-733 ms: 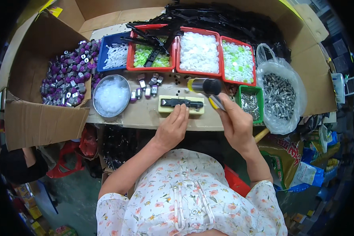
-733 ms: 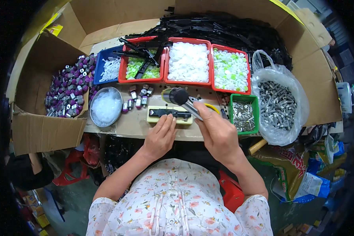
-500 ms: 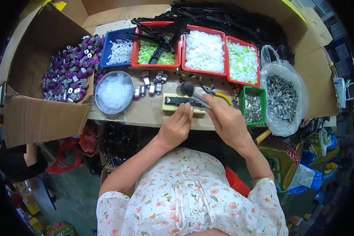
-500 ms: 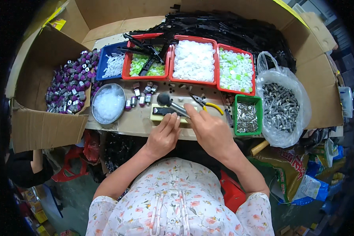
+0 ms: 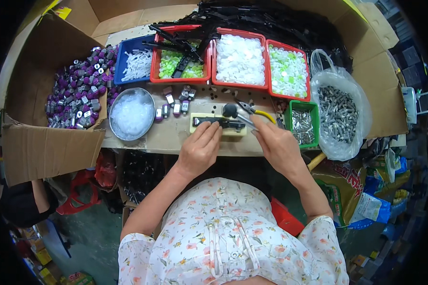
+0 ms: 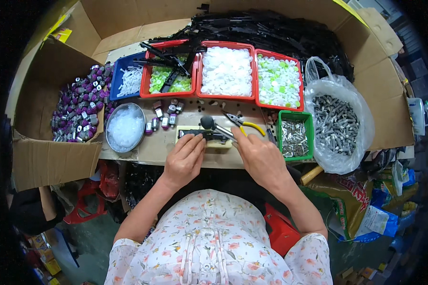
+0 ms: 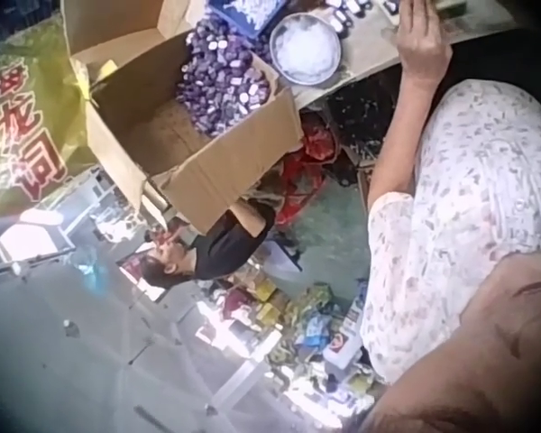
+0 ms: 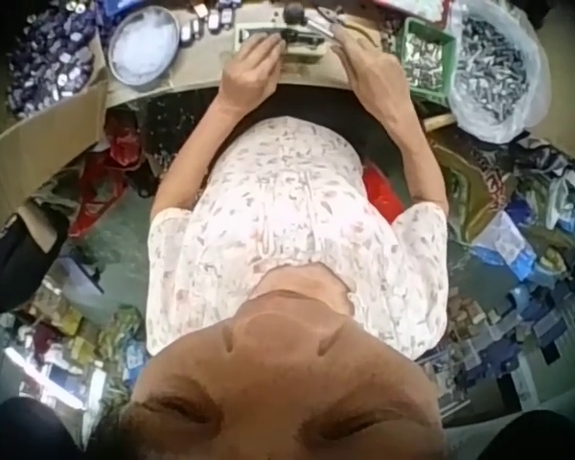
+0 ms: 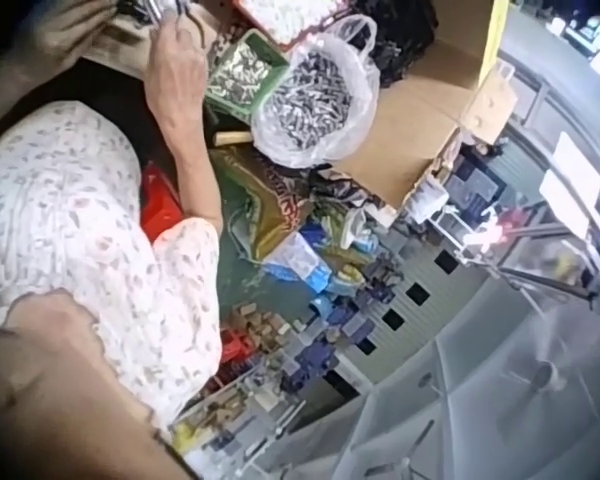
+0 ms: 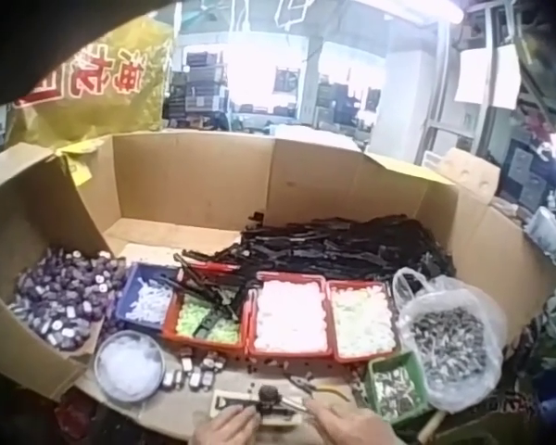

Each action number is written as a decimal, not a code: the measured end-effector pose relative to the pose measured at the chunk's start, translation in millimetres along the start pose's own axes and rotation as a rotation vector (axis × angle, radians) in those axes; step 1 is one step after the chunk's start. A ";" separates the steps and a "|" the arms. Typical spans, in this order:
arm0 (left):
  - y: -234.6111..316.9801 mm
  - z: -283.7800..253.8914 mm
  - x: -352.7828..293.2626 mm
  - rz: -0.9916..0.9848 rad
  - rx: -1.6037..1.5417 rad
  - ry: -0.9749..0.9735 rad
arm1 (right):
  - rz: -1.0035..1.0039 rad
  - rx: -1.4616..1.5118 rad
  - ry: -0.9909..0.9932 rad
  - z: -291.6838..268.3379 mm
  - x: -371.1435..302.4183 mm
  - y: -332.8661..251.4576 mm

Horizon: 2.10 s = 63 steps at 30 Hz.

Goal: Assemble small electronic or mechanical components into a plastic housing on a workbench.

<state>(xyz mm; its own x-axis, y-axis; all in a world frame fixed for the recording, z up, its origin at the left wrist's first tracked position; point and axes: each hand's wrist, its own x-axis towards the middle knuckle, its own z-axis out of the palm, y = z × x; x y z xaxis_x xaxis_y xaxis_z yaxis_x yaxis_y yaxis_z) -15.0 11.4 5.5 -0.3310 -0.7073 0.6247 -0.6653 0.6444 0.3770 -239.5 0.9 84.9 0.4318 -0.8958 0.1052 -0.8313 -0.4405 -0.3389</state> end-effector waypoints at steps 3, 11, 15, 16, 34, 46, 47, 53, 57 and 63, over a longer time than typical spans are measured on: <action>-0.9 -0.6 5.7 -0.035 0.010 0.035 | -0.065 0.150 0.263 2.4 -0.3 1.3; -6.8 -2.0 7.6 0.008 0.045 -0.007 | -0.054 0.141 0.254 -2.5 -16.0 -1.8; -11.6 1.2 7.9 0.033 0.035 -0.004 | -0.036 -0.067 -0.061 9.1 -24.5 3.7; -12.5 2.3 7.7 0.036 0.028 0.005 | -0.039 -0.053 0.004 -1.8 -23.3 0.0; -9.7 0.1 13.1 0.061 0.059 -0.004 | 0.085 0.057 0.161 -9.5 -32.4 36.1; -4.3 1.1 35.7 -0.037 0.015 -0.088 | 0.121 -0.314 0.447 -18.5 49.2 152.7; -4.5 2.6 35.5 -0.051 0.030 -0.126 | 0.111 -0.297 0.481 -16.0 50.9 150.7; -12.0 -9.2 41.7 -0.212 -0.204 -0.039 | -0.040 -0.131 0.106 -5.4 11.3 66.6; -11.2 -11.7 47.8 -0.859 -0.899 0.188 | -0.045 -0.111 0.014 24.2 6.1 45.9; -8.0 -23.9 47.1 -1.081 -1.480 0.167 | 0.090 -0.210 -0.104 26.5 21.1 39.9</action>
<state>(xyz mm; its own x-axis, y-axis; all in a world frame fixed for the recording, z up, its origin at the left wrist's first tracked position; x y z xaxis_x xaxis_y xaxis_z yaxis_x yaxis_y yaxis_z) -9.3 -20.1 48.2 -0.0868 -0.9637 -0.2523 0.5776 -0.2551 0.7755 -254.3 -34.0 48.8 0.3770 -0.9261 -0.0173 -0.9180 -0.3711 -0.1402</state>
